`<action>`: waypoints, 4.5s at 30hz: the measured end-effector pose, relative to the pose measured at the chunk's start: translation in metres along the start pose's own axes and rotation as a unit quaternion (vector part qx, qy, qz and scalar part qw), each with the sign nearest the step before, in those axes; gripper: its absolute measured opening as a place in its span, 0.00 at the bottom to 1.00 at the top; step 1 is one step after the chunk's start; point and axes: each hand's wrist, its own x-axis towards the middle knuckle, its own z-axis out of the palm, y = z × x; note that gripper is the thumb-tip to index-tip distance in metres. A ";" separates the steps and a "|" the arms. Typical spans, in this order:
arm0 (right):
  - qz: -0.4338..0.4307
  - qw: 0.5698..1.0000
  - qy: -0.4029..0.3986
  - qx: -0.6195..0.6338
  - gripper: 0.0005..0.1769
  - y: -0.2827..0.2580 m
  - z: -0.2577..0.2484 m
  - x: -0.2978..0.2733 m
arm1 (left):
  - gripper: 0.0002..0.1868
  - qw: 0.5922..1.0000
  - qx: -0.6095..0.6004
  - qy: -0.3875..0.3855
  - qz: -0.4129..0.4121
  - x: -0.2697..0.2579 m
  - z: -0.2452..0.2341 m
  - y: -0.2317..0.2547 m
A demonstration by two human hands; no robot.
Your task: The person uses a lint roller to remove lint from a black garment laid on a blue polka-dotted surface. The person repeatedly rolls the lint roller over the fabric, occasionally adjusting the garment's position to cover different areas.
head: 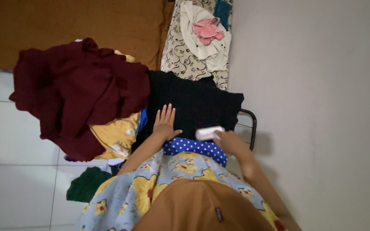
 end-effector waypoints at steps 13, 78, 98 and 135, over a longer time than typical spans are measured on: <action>0.003 0.950 0.308 0.039 0.25 0.038 -0.074 0.076 | 0.64 0.994 0.031 -0.101 -0.035 0.000 -0.025 0.010; -0.026 0.967 0.247 0.065 0.28 -0.109 -0.083 0.116 | 0.23 0.751 -0.617 0.208 -0.114 0.041 0.024 -0.040; -0.115 0.987 -0.102 -0.040 0.21 -0.063 -0.026 0.015 | 0.18 0.791 -0.548 0.227 -0.151 0.051 0.041 -0.039; -0.111 0.973 0.198 0.052 0.22 -0.048 -0.071 0.029 | 0.14 0.805 -0.517 0.287 -0.046 0.045 0.039 -0.041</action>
